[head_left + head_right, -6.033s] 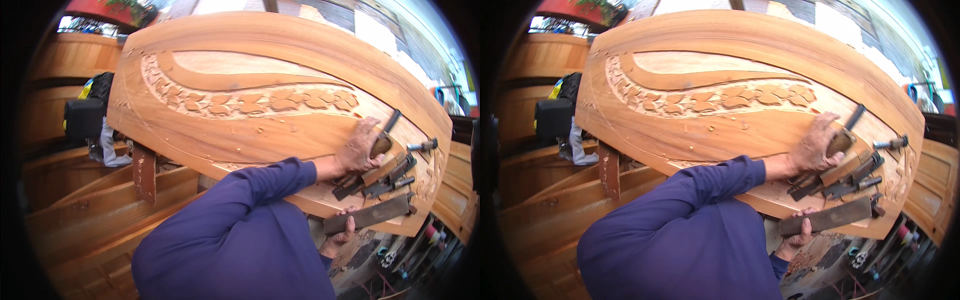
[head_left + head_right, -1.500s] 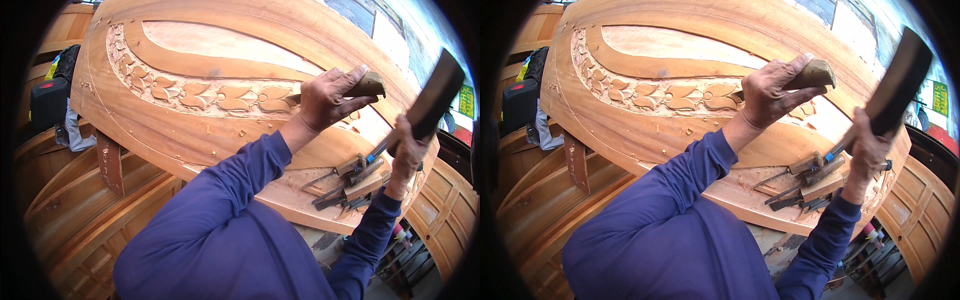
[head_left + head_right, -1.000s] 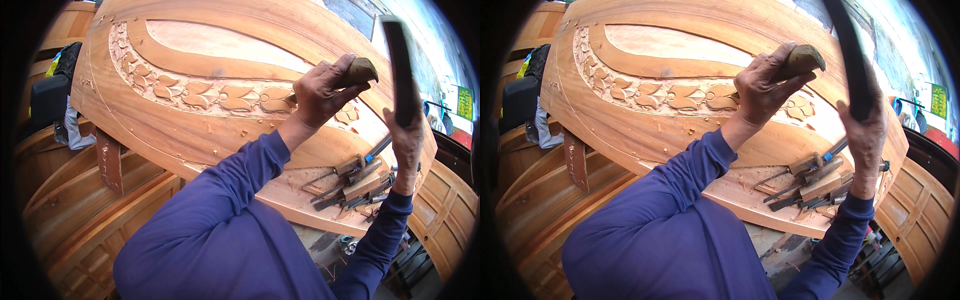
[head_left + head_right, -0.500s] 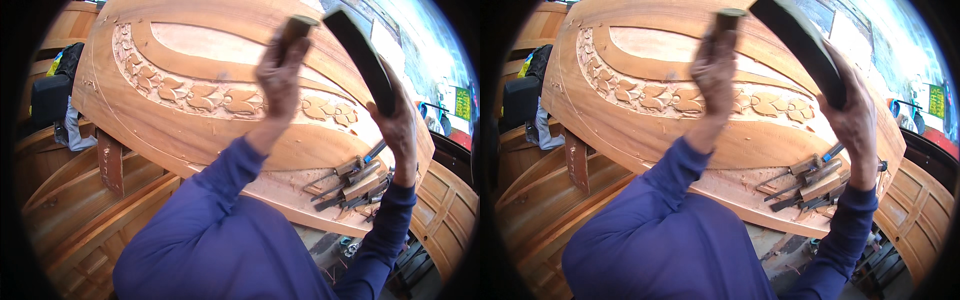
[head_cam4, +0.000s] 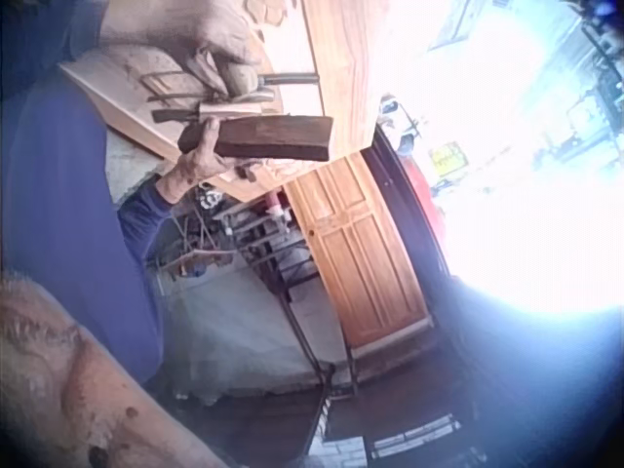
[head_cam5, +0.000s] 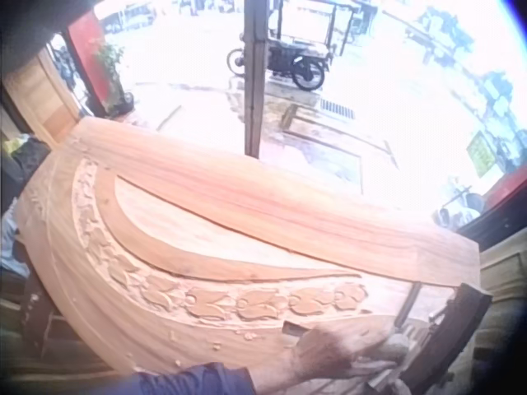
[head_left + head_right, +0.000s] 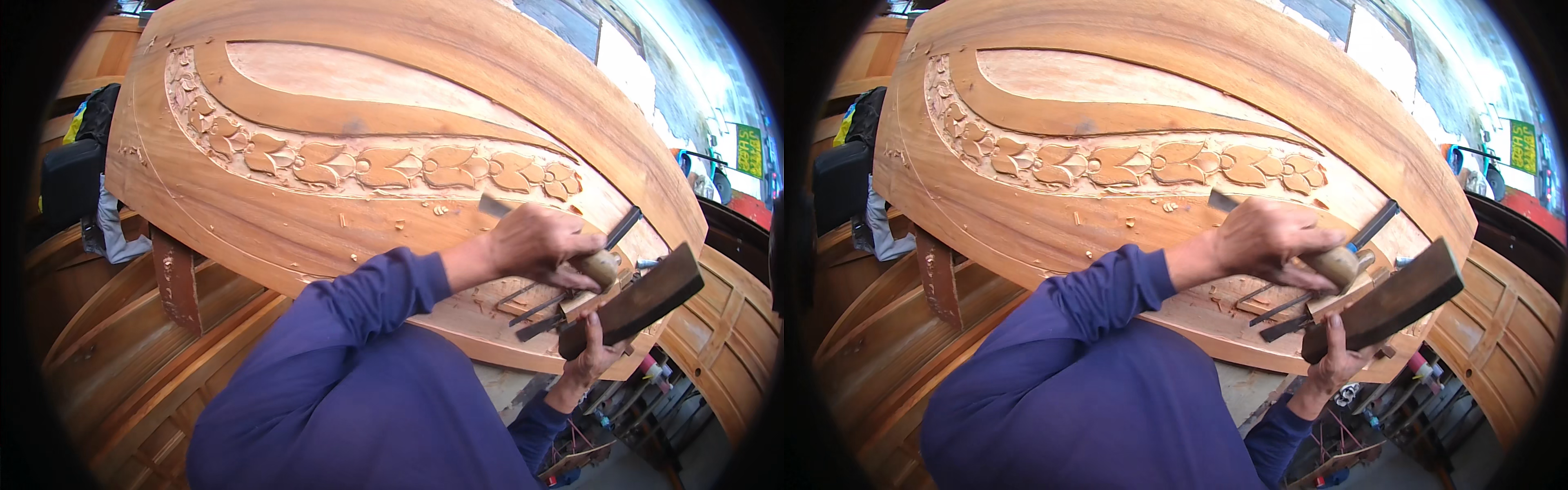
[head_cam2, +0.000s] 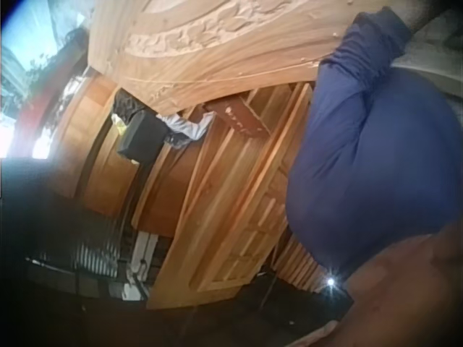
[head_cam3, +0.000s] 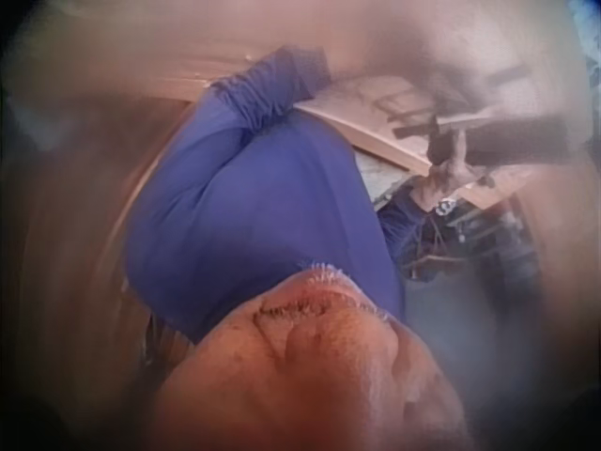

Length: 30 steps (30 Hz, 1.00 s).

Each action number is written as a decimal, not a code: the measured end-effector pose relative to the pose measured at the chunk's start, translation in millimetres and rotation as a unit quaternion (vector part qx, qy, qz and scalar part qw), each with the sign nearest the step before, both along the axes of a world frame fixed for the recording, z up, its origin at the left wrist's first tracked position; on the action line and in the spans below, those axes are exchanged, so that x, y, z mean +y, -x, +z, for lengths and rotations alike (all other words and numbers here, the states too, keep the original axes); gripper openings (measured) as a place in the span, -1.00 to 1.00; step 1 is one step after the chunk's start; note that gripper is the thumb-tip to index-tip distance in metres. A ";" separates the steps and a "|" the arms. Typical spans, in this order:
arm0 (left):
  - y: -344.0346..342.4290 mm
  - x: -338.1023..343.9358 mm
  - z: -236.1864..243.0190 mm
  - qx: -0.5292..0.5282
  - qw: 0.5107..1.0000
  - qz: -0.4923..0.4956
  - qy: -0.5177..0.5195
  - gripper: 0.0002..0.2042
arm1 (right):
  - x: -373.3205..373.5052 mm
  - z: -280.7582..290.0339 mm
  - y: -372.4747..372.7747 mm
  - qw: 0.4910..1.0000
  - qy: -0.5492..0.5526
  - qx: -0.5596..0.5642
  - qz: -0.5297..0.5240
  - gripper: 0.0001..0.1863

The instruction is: The person carves decorative floral patterns into a wooden panel using a chisel and a wooden mallet.

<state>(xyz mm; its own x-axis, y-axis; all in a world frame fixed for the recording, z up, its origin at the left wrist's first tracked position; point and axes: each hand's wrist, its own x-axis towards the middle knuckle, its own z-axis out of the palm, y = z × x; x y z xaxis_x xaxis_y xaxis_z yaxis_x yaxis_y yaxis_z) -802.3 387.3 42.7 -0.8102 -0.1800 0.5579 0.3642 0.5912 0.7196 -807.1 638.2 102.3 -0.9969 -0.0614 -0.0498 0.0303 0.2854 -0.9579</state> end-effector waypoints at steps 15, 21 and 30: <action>49.1 -16.8 -20.4 -0.017 0.998 0.031 0.056 -0.50 | 26.1 3.0 0.7 1.000 0.013 -0.018 -0.015 -0.45; 49.5 -18.5 -19.3 -0.020 0.998 0.038 0.044 -0.50 | 9.3 6.0 12.7 1.000 -0.005 0.018 -0.008 -0.51; 52.3 -22.1 -20.7 -0.016 0.998 0.054 0.008 -0.48 | -46.5 -15.1 25.2 0.981 -0.150 0.026 0.117 -0.04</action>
